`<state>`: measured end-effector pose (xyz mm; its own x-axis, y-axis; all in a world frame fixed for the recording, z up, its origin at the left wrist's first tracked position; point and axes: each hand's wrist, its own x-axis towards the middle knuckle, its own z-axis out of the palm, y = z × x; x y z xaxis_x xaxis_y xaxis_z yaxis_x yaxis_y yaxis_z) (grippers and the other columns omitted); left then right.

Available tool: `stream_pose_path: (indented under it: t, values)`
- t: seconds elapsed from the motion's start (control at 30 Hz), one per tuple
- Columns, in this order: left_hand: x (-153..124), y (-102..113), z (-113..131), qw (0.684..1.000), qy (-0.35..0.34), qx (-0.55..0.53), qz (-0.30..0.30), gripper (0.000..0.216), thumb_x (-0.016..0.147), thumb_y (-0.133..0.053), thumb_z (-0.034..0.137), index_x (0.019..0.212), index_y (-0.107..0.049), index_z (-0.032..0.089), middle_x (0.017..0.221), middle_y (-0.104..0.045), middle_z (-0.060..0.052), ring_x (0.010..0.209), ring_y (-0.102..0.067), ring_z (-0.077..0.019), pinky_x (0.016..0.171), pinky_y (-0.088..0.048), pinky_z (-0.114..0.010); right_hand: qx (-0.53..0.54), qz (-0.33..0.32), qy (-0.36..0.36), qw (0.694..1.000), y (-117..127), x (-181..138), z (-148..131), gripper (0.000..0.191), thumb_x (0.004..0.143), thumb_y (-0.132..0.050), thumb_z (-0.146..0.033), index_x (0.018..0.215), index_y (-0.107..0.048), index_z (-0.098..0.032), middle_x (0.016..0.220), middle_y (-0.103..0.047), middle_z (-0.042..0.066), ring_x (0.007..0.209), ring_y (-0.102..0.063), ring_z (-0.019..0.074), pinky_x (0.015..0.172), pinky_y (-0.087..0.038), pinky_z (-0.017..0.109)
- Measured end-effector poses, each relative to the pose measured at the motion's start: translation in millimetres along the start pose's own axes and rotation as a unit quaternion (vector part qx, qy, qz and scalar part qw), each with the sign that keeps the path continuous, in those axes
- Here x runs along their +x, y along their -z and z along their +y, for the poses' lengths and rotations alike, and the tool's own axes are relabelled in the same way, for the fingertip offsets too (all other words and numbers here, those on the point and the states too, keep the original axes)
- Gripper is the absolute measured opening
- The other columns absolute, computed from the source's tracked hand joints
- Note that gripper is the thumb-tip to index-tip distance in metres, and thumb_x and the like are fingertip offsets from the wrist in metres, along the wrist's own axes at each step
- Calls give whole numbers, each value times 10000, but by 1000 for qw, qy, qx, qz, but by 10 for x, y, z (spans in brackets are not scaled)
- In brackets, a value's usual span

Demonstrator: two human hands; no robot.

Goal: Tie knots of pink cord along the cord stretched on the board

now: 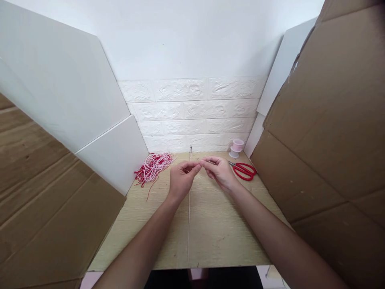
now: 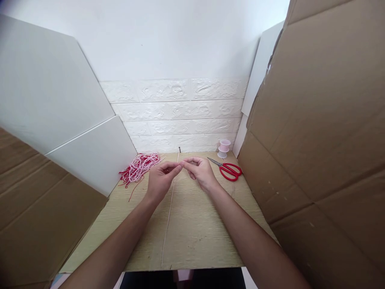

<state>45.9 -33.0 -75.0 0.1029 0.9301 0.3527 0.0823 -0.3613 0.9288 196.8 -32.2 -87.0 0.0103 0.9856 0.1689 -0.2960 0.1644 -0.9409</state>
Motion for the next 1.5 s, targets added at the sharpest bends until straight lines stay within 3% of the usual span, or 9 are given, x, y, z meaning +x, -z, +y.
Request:
stream_pose_path:
  t: [0.5, 0.77, 0.93, 1.07, 1.17, 1.27, 1.5]
  values:
    - [-7, 9, -3, 994, -78, 80, -7, 204, 840, -694, 355, 908, -787, 187, 868, -715, -39, 721, -590, -112, 650, -430, -225, 5, -16, -14, 1000, -14, -7, -8, 384, 698, -811, -454, 861, -671, -136, 529, -511, -42, 397, -351, 46, 386, -201, 212]
    - [5, -3, -52, 994, -80, 70, -33, 214, 852, -686, 374, 896, -785, 188, 864, -711, -33, 738, -599, -117, 656, -426, -237, 34, -24, -13, 999, -42, -23, -1, 340, 682, -829, -413, 827, -674, -146, 555, -494, -39, 440, -333, 51, 398, -187, 222]
    - [27, 25, -38, 1000, -17, -5, -5, 238, 781, -755, 392, 855, -783, 167, 872, -705, -54, 766, -601, -140, 678, -440, -254, 28, 5, 4, 1000, -29, -11, -12, 359, 670, -827, -442, 833, -674, -161, 587, -489, -42, 460, -331, 56, 408, -195, 227]
    - [83, 68, -57, 991, 37, -125, 24, 220, 684, -834, 360, 798, -786, 178, 967, -690, -63, 966, -602, -170, 871, -452, -281, -68, 7, 26, 997, 2, 10, 10, 375, 690, -805, -470, 878, -722, -157, 615, -538, -24, 491, -349, 68, 448, -237, 239]
    - [107, 80, -71, 980, 72, -182, 16, 226, 639, -864, 339, 791, -794, 186, 1056, -676, -75, 1085, -576, -194, 962, -423, -304, -122, -25, 54, 991, -2, 9, 42, 357, 715, -788, -463, 911, -750, -166, 759, -651, 27, 597, -462, 101, 534, -332, 250]
    - [106, 77, -74, 976, 90, -199, -2, 245, 624, -875, 339, 799, -800, 184, 1087, -671, -89, 1090, -578, -208, 973, -417, -323, -139, -48, 82, 986, -20, -2, 67, 329, 742, -770, -462, 906, -756, -177, 885, -696, 59, 724, -551, 144, 629, -393, 272]
    - [93, 78, -66, 972, 111, -204, -16, 258, 623, -876, 346, 807, -804, 181, 1036, -690, -102, 1064, -584, -229, 942, -423, -331, -123, -72, 89, 986, -37, -7, 89, 308, 770, -749, -473, 859, -730, -179, 875, -694, 49, 773, -579, 166, 671, -412, 282]
